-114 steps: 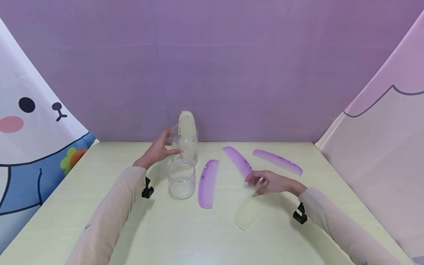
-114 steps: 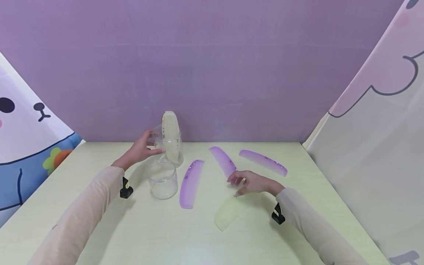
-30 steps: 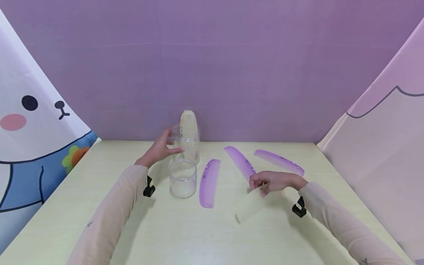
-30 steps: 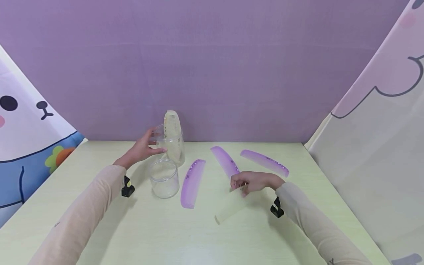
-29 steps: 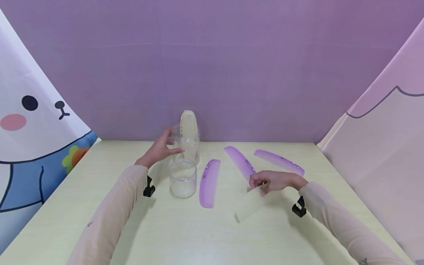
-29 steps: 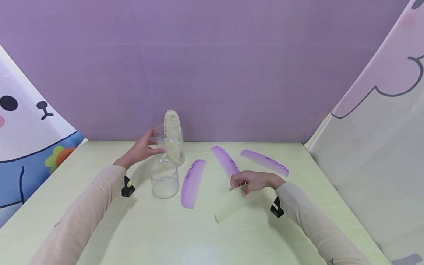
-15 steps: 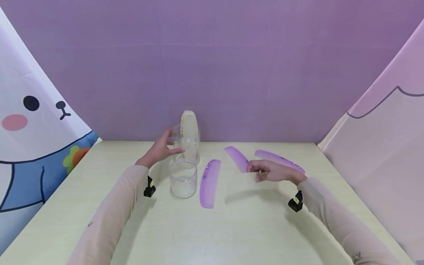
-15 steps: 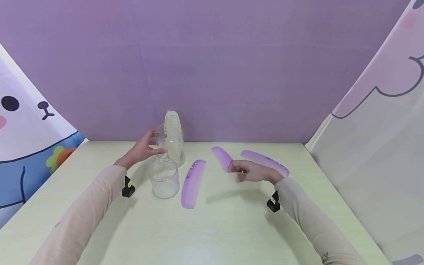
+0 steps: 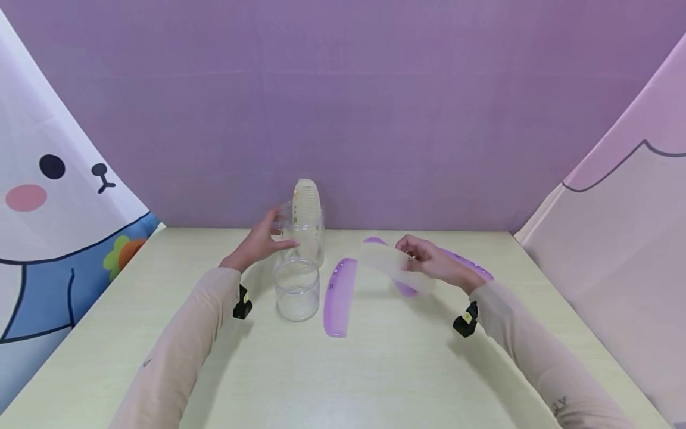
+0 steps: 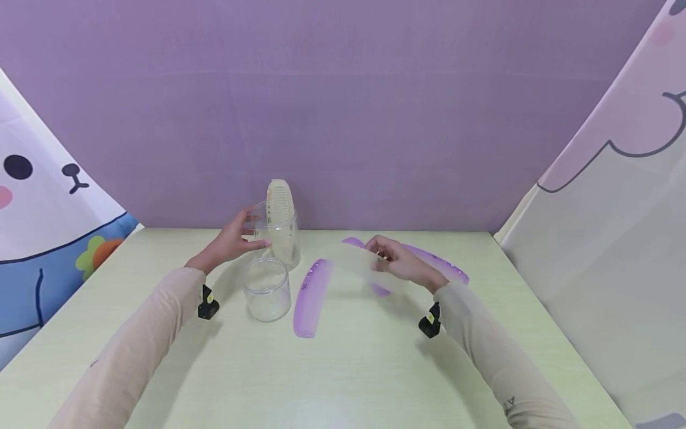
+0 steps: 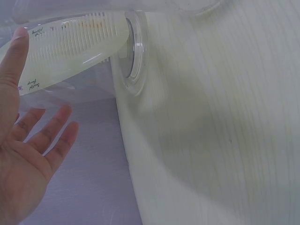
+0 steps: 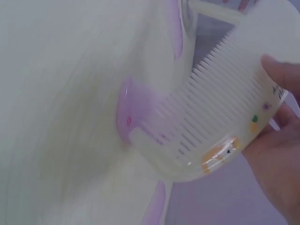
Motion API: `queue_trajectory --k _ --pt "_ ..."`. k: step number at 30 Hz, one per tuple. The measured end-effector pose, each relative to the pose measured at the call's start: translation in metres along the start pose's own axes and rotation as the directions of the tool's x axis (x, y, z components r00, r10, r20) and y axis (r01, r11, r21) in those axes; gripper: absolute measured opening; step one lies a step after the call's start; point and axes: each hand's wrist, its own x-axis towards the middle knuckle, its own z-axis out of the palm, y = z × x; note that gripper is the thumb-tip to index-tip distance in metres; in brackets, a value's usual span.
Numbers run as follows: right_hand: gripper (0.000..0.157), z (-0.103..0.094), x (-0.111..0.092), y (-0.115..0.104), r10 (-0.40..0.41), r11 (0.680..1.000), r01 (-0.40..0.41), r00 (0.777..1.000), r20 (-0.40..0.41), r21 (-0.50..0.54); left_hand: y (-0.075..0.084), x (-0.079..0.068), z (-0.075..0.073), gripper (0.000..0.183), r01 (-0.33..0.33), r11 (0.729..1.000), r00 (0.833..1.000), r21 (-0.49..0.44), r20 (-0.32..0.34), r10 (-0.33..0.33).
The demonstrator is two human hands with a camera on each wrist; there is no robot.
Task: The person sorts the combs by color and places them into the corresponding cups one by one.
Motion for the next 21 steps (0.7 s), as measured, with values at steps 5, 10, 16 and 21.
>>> queue_trajectory --k 5,10,16,21 --pt "0.029 0.007 0.011 -0.006 0.008 0.992 0.014 0.985 -0.172 0.124 0.0 0.0 -0.001 0.104 -0.002 1.0 1.0 0.002 0.001 0.002" --pt "0.024 0.015 0.024 -0.018 0.027 0.977 0.038 0.955 -0.295 0.21 -0.001 -0.001 -0.001 0.104 -0.001 1.0 1.0 0.001 -0.002 0.001" --pt "0.023 0.022 0.043 -0.032 0.037 0.963 0.075 0.914 -0.405 0.258 -0.002 -0.002 0.0 0.104 -0.003 1.0 1.0 0.006 -0.01 0.003" --pt "0.024 0.025 0.06 -0.04 0.059 0.953 0.092 0.877 -0.477 0.287 0.0 -0.002 0.0 0.103 -0.007 1.0 1.0 0.01 -0.012 0.007"
